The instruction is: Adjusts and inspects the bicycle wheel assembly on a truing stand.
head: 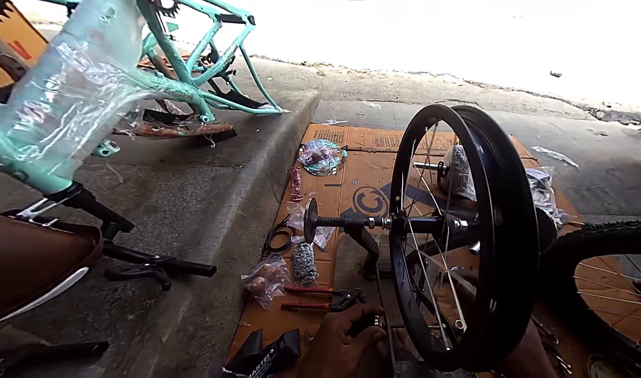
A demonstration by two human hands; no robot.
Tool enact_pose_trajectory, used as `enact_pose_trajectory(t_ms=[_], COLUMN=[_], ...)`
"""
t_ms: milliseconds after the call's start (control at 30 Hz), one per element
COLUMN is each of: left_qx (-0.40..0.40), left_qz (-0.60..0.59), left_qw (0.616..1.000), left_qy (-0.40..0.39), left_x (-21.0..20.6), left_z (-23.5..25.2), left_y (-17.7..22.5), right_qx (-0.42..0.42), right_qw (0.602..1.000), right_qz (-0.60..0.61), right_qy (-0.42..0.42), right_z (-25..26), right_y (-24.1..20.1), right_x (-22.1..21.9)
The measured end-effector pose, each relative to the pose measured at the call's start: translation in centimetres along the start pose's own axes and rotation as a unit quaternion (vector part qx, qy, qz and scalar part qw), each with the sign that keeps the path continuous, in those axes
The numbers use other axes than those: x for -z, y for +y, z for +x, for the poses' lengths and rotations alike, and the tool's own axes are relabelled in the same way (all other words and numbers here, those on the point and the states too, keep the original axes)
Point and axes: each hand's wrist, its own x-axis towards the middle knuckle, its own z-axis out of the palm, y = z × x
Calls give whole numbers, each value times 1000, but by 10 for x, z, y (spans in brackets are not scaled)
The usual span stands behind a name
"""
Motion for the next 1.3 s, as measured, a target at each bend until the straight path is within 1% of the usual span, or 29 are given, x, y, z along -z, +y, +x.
enact_pose_trajectory(t_ms=[100, 233, 367, 500, 567, 667, 767, 800, 867, 900, 933, 1033, 1067, 1300], left_qx=[-11, -21, -23, -34, -44, -62, -62, -61, -58, -57, -58, -66, -67, -62], left_qz=[0, -7, -17, -15, -8, 2, 13, 18, 25, 24, 21, 15, 15, 17], left_qw=[1000, 1000, 1000, 999, 999, 998, 998, 998, 998, 998, 998, 998, 998, 998], left_qy=[3, -1, -7, -6, -4, -4, 0, 2, 3, 1, 0, -3, -3, -7], left_x=[0, 0, 0, 0, 0, 0, 0, -1, -1, -1, 0, 0, 0, 2], left_z=[0, 0, -1, 0, 1, 1, 2, 2, 1, 1, 1, 2, 1, 2], left_y=[-1, -1, -2, -3, -3, -5, -5, -5, -5, -5, -5, -7, -8, -6], right_qx=[24, 62, 88, 79, 80, 65, -1, -33, -87, -105, -107, -94, -89, -63], right_qw=[998, 992, 988, 988, 989, 985, 970, 968, 964, 958, 960, 978, 982, 992], right_qz=[58, 104, 128, 134, 114, 68, 56, 23, -135, -189, -204, -164, -151, -92], right_qy=[22, 47, 22, -11, -47, -143, -235, -250, -210, -187, -161, -89, -76, -58], right_z=[4, 12, 26, 43, 48, 48, 42, 40, 35, 33, 29, 17, 14, 13], right_y=[-14, -39, -64, -77, -72, -41, -1, 7, 17, 23, 30, 39, 39, 28], right_x=[-4, -9, -12, -10, -7, 3, 15, 19, 23, 23, 23, 24, 23, 16])
